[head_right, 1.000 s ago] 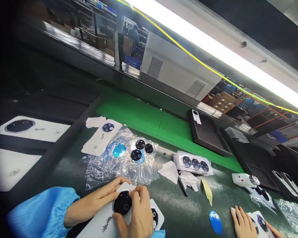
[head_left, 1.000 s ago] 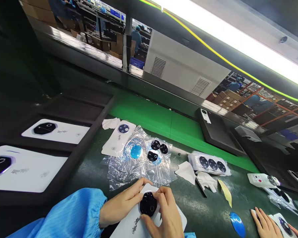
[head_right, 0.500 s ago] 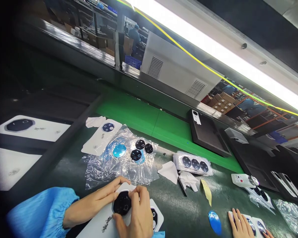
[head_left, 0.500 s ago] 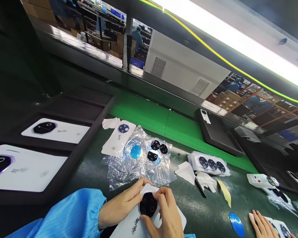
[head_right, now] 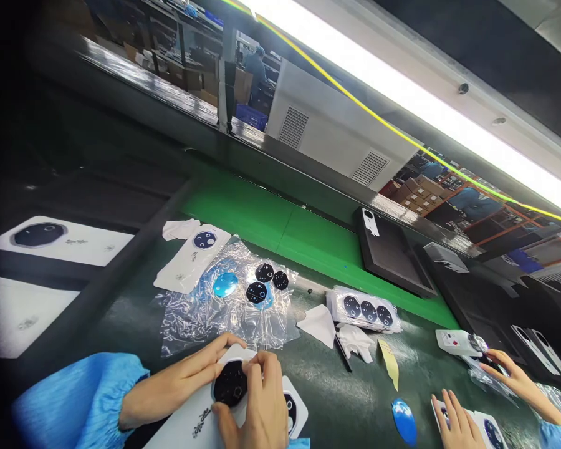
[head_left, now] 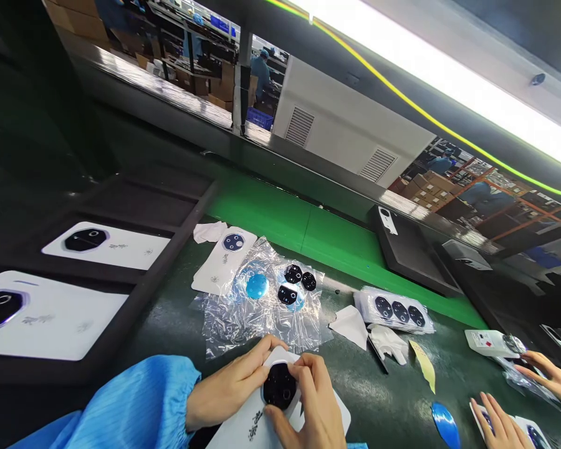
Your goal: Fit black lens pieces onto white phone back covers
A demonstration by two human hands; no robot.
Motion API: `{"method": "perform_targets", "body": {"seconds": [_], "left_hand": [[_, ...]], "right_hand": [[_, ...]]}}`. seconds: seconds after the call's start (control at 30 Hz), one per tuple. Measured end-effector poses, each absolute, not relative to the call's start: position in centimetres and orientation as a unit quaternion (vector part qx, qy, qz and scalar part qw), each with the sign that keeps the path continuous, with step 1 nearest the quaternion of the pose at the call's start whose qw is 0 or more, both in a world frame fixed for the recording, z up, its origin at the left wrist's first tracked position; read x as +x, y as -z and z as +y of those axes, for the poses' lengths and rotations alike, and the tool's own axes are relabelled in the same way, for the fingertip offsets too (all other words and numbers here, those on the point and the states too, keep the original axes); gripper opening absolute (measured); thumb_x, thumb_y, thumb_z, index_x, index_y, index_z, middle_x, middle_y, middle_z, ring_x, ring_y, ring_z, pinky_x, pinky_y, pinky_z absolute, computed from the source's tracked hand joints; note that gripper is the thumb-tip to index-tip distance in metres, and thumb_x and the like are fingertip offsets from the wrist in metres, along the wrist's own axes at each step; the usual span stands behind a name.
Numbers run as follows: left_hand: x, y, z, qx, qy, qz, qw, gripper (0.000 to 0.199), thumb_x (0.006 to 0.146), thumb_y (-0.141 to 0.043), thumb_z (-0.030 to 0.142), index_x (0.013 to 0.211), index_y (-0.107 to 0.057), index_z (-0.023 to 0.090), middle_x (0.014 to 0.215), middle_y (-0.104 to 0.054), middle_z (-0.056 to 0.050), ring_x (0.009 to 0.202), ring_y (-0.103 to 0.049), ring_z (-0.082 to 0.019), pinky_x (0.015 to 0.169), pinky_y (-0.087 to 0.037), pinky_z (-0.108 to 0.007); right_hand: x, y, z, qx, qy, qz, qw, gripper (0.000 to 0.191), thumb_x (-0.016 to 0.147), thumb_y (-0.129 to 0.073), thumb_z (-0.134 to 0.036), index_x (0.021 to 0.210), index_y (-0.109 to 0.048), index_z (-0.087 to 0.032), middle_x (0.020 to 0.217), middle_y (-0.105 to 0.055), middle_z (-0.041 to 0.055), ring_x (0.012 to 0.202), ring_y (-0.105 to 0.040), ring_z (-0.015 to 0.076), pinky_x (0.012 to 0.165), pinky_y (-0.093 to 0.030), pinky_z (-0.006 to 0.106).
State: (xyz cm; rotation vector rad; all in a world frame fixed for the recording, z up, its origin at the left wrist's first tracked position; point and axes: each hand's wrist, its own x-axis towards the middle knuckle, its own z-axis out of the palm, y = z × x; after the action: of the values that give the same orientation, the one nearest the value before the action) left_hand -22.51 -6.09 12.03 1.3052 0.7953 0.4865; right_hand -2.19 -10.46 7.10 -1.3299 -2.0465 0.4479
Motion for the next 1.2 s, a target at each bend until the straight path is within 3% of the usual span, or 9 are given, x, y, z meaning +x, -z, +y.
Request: {"method": "perform_targets", "body": {"seconds": [0.1,0.33,0.57,0.93,1.2], "left_hand": [[-22.4,-11.9,-6.1,0.586,-0.221,0.362,0.691,0.036,0.09,-0.032,0.029,0.124,-0.036,0.019,0.123,-0.053,-0.006,0.12,-0.042,-0.021,0.097,-0.033,-0.031],[-22.3,-11.3,-6.1,0.579,-0.236,0.369,0.687,0.033,0.089,-0.034,0.032,0.12,-0.04,0.022,0.115,-0.056,-0.003,0.113,-0.047,-0.019,0.097,-0.033,-0.03],[-22.4,-11.4,-6.3,0.609,-0.197,0.388,0.663,0.047,0.088,-0.032,0.024,0.135,-0.029,0.019,0.133,-0.049,-0.006,0.129,-0.036,-0.021,0.107,-0.027,-0.03],[-22.3,-11.0,-6.6,0.615,-0.202,0.415,0.64,0.053,0.088,-0.033,0.026,0.139,-0.026,0.017,0.146,-0.037,-0.008,0.137,-0.026,-0.023,0.114,-0.019,-0.035],[-22.2,-11.2,-6.9,0.641,-0.201,0.428,0.605,0.062,0.083,-0.039,0.02,0.143,-0.021,0.018,0.144,-0.041,-0.008,0.133,-0.036,-0.026,0.109,-0.03,-0.039]], "right_hand": [[-2.2,-7.2,-10.3,-0.512,-0.159,-0.783,0.315,0.051,0.071,-0.064,-0.024,0.116,-0.05,-0.042,0.101,-0.057,0.0087,0.082,-0.063,0.0311,0.049,-0.056,0.038],[-2.6,-7.6,-10.4,-0.517,-0.179,-0.771,0.325,0.044,0.072,-0.062,-0.023,0.112,-0.05,-0.039,0.1,-0.055,0.0077,0.08,-0.062,0.0284,0.049,-0.055,0.035],[-3.7,-9.0,-9.7,-0.513,-0.203,-0.781,0.294,0.051,0.06,-0.064,-0.005,0.103,-0.046,-0.026,0.096,-0.047,0.0035,0.08,-0.055,0.0194,0.06,-0.054,0.029],[-3.7,-9.3,-9.2,-0.518,-0.259,-0.759,0.298,0.059,0.061,-0.065,0.001,0.111,-0.05,-0.028,0.093,-0.045,0.0019,0.079,-0.053,0.0171,0.065,-0.051,0.027],[-3.7,-8.9,-8.9,-0.509,-0.283,-0.749,0.316,0.056,0.063,-0.065,0.0,0.111,-0.052,-0.027,0.095,-0.048,0.002,0.078,-0.052,0.0159,0.064,-0.051,0.025]]}}
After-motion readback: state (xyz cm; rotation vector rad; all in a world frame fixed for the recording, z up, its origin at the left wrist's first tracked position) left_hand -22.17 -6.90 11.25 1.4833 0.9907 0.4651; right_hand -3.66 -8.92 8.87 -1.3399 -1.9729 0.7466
